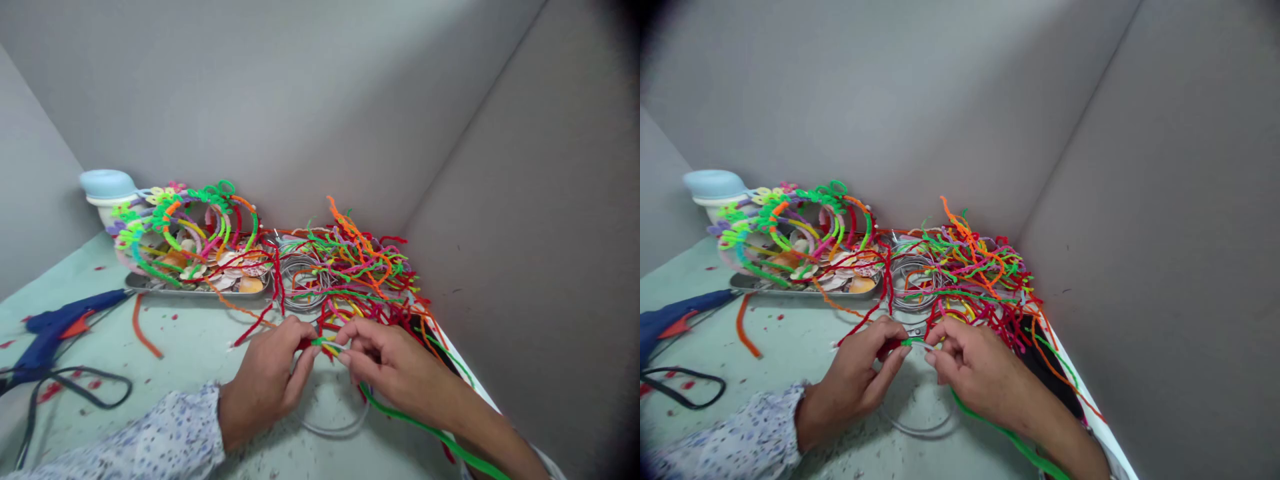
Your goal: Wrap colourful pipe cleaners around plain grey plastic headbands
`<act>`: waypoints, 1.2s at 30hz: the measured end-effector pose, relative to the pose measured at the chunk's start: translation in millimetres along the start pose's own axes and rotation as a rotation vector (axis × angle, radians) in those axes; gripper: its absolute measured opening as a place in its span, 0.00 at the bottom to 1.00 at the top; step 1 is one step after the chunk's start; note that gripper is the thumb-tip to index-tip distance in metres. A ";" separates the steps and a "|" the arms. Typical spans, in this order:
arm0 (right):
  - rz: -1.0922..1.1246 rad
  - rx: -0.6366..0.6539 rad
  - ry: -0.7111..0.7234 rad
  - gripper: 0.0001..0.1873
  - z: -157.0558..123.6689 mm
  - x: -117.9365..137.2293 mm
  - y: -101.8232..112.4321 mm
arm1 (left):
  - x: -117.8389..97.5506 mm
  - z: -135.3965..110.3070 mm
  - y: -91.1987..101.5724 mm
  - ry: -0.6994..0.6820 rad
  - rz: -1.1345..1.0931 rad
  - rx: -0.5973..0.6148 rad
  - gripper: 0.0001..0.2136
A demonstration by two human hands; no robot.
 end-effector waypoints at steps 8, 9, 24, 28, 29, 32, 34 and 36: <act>0.239 0.232 -0.146 0.20 -1.4 -13.7 -18.3 | -16.6 -2.9 9.6 -0.171 -0.108 -0.063 0.08; 0.237 0.243 -0.147 0.21 -1.3 -14.6 -19.5 | -19.1 -3.2 10.1 -0.188 -0.116 -0.065 0.08; 0.237 0.233 -0.214 0.22 -2.6 -22.8 -20.6 | -30.9 -3.5 13.1 -0.287 -0.135 -0.057 0.09; 0.295 0.250 -0.180 0.16 -0.6 -17.7 -22.9 | -23.7 -3.3 7.9 -0.235 -0.136 -0.036 0.08; 0.288 0.240 -0.171 0.15 0.3 -16.8 -21.7 | -19.9 -2.7 5.7 -0.198 -0.134 -0.024 0.07; 0.240 0.200 -0.156 0.13 2.8 -17.4 -16.9 | -10.5 -0.4 -2.6 -0.080 -0.135 0.052 0.02; 0.213 0.179 -0.147 0.12 4.1 -18.7 -14.5 | -3.3 2.0 -8.5 0.035 -0.164 0.126 0.03; 0.185 0.150 -0.128 0.12 5.3 -19.0 -11.5 | 7.8 4.2 -14.2 0.201 -0.232 0.195 0.07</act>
Point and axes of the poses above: each hand's wrist, its own z-axis towards the middle knuckle, its own y-axis out of the back of the hand, x = y × z, the point moved 10 cm from there along z, towards the middle knuckle, and after that the axes turned 4 degrees about z, right-handed, at the moved point
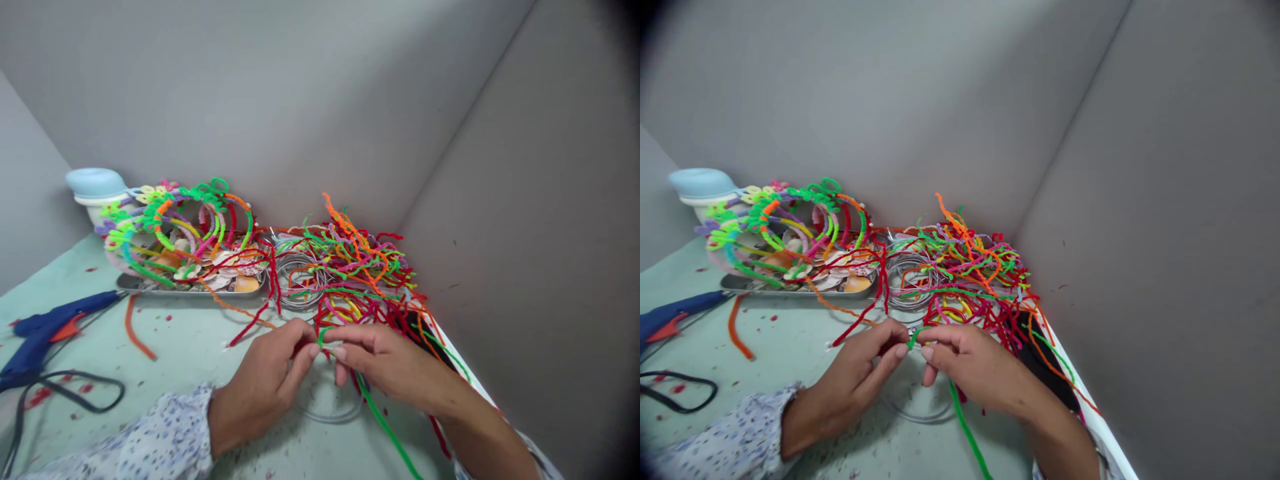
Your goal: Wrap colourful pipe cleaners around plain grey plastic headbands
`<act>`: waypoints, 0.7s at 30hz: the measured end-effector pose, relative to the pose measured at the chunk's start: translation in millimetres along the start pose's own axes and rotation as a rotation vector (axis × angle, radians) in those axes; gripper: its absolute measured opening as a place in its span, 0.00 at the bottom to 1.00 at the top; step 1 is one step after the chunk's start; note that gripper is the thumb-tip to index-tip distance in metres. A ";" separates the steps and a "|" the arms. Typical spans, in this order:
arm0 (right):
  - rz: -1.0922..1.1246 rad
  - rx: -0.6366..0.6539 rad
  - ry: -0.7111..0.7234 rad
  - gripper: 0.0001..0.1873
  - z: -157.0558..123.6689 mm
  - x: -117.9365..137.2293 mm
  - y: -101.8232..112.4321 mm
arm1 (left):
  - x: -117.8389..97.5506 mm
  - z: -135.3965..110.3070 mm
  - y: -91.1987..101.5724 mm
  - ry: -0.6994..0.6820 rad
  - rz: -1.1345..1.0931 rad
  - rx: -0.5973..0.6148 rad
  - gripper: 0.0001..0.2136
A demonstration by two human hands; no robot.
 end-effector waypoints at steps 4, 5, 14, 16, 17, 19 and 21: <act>-0.067 -0.015 0.028 0.11 -0.8 1.9 1.2 | 11.4 8.2 -11.8 0.189 -0.278 0.152 0.12; -0.083 -0.018 0.030 0.12 -1.4 2.1 1.6 | 14.9 9.5 -13.8 0.230 -0.346 0.171 0.12; -0.124 -0.310 0.122 0.12 -4.0 10.2 38.1 | 27.2 6.3 -24.1 0.374 -0.683 0.210 0.09; -0.072 -0.229 0.089 0.13 0.1 4.2 32.3 | 25.4 4.8 -26.7 0.383 -0.726 0.231 0.09; -0.045 -0.176 0.077 0.14 1.8 1.5 27.6 | 24.7 4.3 -27.6 0.389 -0.741 0.240 0.08; 0.010 -0.100 0.072 0.14 3.4 -1.2 19.8 | 23.4 3.6 -29.1 0.397 -0.762 0.257 0.07; 0.061 -0.081 0.078 0.14 3.5 -1.7 16.9 | 22.6 2.7 -30.3 0.404 -0.780 0.270 0.06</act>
Point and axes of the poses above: each hand's wrist, its own z-axis towards the middle knuckle, its own y-axis out of the back of the hand, x = y × z, the point moved 10 cm from there along z, towards the middle knuckle, and after that the axes turned 4 degrees about z, right-handed, at the moved point
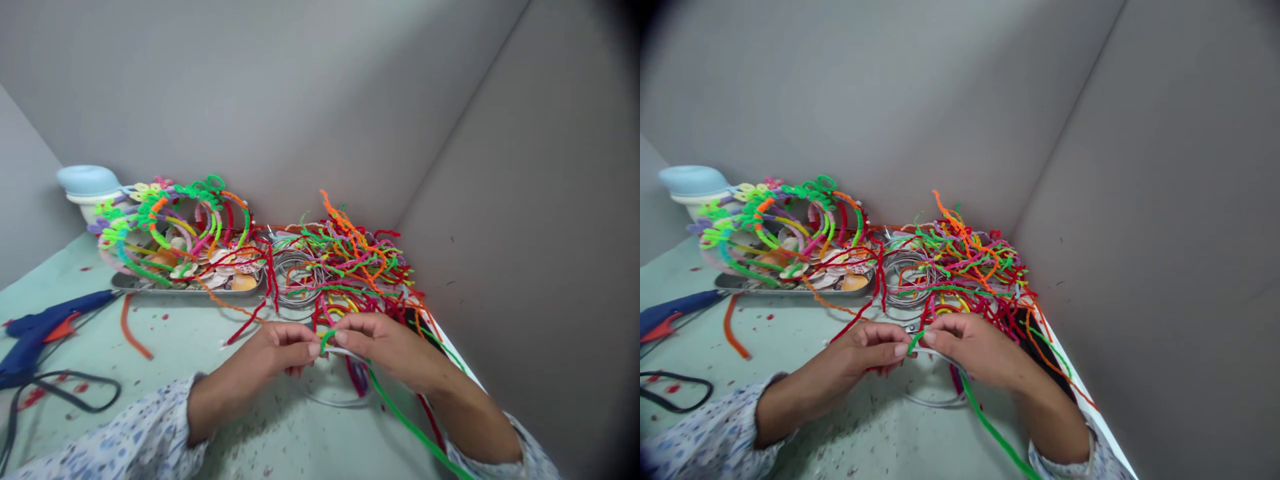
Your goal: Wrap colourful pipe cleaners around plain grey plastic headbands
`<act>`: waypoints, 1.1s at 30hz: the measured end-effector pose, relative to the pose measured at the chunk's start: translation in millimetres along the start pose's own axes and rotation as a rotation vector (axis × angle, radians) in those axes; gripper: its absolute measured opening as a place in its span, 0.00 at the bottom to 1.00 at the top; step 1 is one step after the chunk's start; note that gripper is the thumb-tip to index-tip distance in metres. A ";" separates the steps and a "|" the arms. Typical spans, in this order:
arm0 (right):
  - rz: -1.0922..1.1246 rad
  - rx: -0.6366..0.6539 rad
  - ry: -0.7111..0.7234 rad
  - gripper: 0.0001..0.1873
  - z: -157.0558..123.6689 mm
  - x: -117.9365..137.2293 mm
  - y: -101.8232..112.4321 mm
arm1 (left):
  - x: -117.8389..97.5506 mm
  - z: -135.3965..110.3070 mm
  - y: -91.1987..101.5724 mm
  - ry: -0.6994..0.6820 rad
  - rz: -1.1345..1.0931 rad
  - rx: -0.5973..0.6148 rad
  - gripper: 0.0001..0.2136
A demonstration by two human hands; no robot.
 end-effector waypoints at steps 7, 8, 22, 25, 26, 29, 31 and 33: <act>0.059 -0.088 -0.012 0.14 0.6 3.7 4.2 | 6.0 -1.2 -3.2 0.042 -0.095 0.014 0.06; 0.062 -0.094 -0.009 0.14 0.8 4.5 4.6 | 6.7 -1.2 -3.5 0.045 -0.099 0.014 0.06; 0.015 -0.162 0.074 0.11 -1.7 13.2 8.2 | 6.7 0.3 0.4 0.024 -0.052 -0.050 0.06; -0.009 -0.171 0.077 0.10 -2.8 15.2 8.5 | 6.8 0.2 1.7 0.021 -0.039 -0.070 0.07; -0.019 -0.172 0.080 0.10 -3.2 16.2 8.4 | 6.5 0.2 2.0 0.018 -0.035 -0.075 0.07; -0.067 -0.183 0.088 0.09 -4.8 19.6 9.0 | 4.0 0.0 2.9 0.003 -0.012 -0.085 0.07; -0.100 -0.195 0.096 0.09 -5.8 22.1 9.5 | 2.0 0.0 3.4 -0.007 0.013 -0.089 0.08; -0.126 -0.206 0.109 0.09 -6.7 24.6 9.9 | 1.0 0.2 4.3 -0.015 0.038 -0.095 0.09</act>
Point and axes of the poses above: each hand's wrist, its own z-axis towards the middle knuckle, its own y-axis out of the back of the hand, x = y × z, the point moved 10 cm from there along z, towards the middle knuckle, and after that the axes turned 4 degrees about z, right-handed, at the moved point
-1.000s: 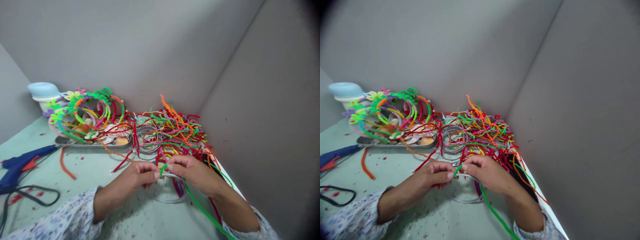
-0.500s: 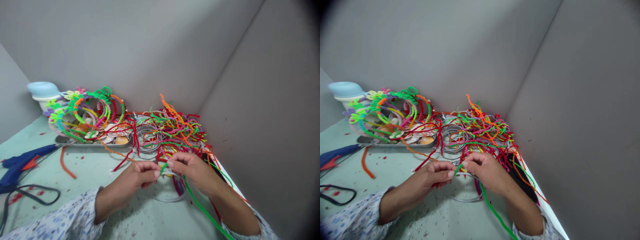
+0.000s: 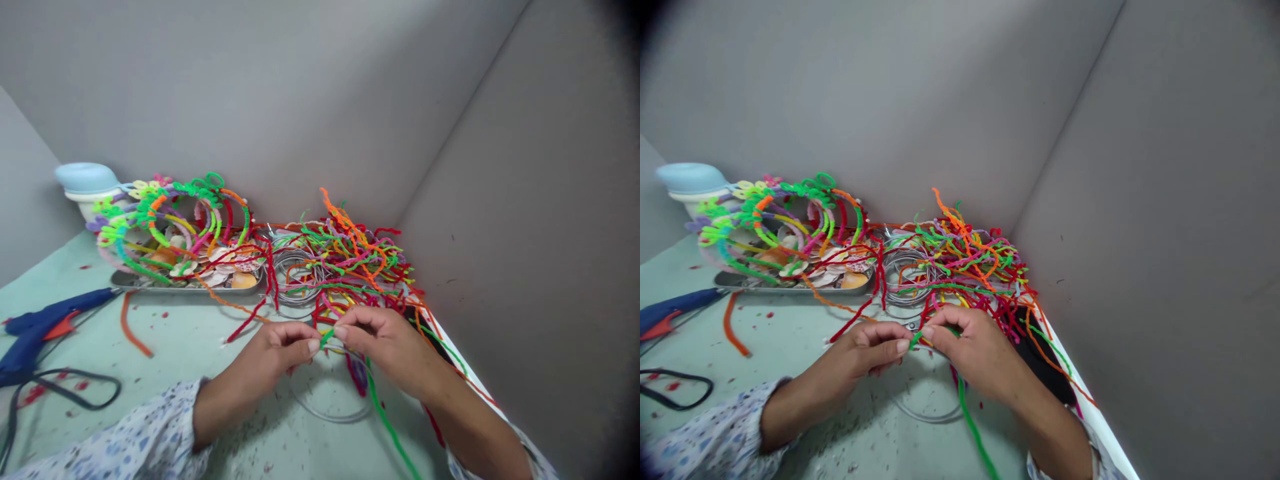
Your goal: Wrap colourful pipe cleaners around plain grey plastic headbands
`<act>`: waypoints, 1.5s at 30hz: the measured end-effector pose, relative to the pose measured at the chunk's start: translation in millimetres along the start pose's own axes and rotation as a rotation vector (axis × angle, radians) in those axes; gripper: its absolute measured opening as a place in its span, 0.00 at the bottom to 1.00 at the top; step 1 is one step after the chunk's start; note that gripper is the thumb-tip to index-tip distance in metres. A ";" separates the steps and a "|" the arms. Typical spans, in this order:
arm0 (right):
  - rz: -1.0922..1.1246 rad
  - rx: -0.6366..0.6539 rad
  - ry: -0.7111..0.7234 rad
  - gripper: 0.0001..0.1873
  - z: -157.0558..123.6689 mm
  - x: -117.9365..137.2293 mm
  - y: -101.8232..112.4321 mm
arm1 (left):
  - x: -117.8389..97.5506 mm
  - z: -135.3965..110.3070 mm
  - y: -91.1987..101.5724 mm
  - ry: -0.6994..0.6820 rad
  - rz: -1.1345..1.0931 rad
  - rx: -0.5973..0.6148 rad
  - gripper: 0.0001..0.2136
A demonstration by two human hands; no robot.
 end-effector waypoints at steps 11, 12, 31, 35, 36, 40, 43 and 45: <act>-0.093 -0.008 0.046 0.09 -1.8 8.5 1.3 | 2.8 1.1 4.2 0.011 0.001 -0.046 0.12; -0.100 -0.008 0.049 0.09 -2.2 9.4 1.3 | 1.0 0.9 4.4 0.001 0.012 -0.048 0.12; -0.156 0.006 0.095 0.09 -5.5 17.7 -3.5 | -1.1 4.1 14.4 -0.089 0.104 -0.116 0.11; -0.033 0.052 -0.012 0.08 -0.6 -0.8 -2.4 | -0.4 4.8 15.9 -0.070 0.087 -0.123 0.10; 0.007 0.065 -0.041 0.07 1.0 -5.9 -1.8 | -0.4 4.9 14.7 -0.064 0.077 -0.113 0.10; 0.054 0.021 -0.085 0.09 7.8 -18.6 10.4 | 0.8 4.5 9.8 -0.039 0.052 -0.077 0.09; 0.026 -0.001 -0.096 0.10 10.4 -23.4 17.5 | 1.6 4.8 8.0 -0.046 0.051 -0.055 0.09; 0.055 -0.015 -0.096 0.11 10.1 -24.0 22.1 | 3.9 5.4 8.5 -0.041 0.048 -0.052 0.09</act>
Point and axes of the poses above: each hand's wrist, its own z-axis towards the middle knuckle, its own y-axis out of the back of the hand, x = y × z, the point moved 10 cm from there along z, towards the middle knuckle, and after that the axes turned 4 degrees about z, right-handed, at the moved point
